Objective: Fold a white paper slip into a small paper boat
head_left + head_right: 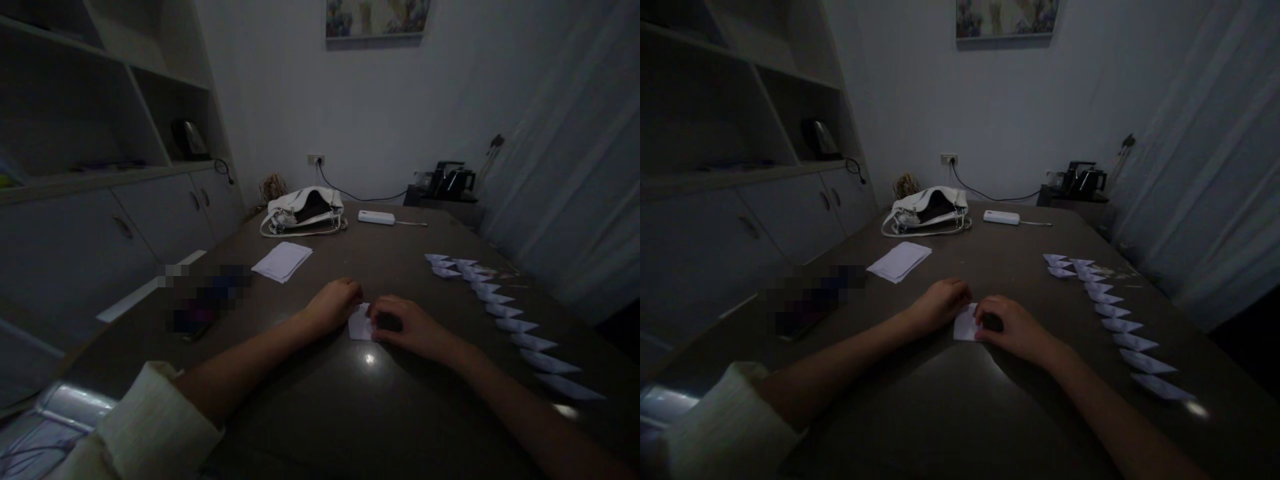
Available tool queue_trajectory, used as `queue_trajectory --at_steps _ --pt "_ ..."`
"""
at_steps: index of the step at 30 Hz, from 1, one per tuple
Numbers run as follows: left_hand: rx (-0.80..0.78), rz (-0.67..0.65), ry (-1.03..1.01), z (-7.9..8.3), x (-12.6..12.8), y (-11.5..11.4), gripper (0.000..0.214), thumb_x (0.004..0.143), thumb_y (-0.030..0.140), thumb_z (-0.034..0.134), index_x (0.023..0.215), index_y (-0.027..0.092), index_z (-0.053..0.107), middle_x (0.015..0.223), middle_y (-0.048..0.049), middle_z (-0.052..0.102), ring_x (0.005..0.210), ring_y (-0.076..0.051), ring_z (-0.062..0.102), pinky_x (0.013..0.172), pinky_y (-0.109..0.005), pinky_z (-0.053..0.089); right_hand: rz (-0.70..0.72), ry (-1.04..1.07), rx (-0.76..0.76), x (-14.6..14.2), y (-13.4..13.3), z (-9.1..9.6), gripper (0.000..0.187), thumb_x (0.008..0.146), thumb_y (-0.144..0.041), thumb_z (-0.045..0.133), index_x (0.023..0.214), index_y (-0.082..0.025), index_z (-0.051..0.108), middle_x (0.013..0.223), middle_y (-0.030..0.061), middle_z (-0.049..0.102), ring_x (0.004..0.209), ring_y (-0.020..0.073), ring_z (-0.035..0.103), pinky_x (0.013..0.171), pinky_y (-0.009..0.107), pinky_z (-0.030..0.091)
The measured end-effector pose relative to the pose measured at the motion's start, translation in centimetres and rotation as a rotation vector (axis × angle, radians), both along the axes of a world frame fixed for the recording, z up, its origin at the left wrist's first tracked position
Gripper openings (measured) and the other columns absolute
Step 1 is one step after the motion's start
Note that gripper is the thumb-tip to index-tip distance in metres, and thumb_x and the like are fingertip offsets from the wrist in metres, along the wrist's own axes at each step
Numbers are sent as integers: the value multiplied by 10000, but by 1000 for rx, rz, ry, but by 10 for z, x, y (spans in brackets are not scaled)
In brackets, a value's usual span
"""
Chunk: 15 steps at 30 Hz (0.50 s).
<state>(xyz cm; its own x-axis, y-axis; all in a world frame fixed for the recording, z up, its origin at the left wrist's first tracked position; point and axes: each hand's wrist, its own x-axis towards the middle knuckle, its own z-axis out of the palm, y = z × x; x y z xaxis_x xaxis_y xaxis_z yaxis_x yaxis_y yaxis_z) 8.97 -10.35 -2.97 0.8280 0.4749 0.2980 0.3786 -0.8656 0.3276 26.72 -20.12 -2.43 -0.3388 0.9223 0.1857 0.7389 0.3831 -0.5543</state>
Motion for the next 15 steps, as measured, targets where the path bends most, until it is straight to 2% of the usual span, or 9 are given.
queue_trajectory --at_steps 5,7,9,12,15 --pt "-13 126 90 2 -2 4 229 906 348 470 886 171 615 768 -51 656 701 -183 616 602 -249 423 -91 -44 19 18 3 1 289 731 -279 708 989 -199 607 1055 61 606 992 208 548 856 339 410" --pt "14 150 143 2 -2 2 325 934 393 390 855 175 619 746 -63 653 685 -196 618 592 -262 416 -157 -105 9 28 5 0 308 719 -302 718 987 -190 617 997 60 618 937 207 559 811 330 419" --pt "25 148 147 2 -2 1 366 956 362 323 833 173 611 750 -70 650 684 -196 615 601 -270 420 -248 -167 3 35 6 -1 306 714 -345 718 953 -176 630 912 58 623 840 201 569 728 313 426" --pt "48 102 54 0 -1 0 260 939 269 353 905 166 589 891 -80 647 812 -196 604 693 -279 450 -325 -203 15 36 4 -1 281 720 -337 711 926 -158 643 864 63 629 778 195 575 674 300 426" --pt "70 29 -4 -3 0 0 238 914 290 431 1066 165 564 1055 -88 621 1004 -214 546 856 -319 434 -227 -128 30 29 2 1 229 758 -210 663 983 -172 649 942 64 652 853 187 594 759 308 440"
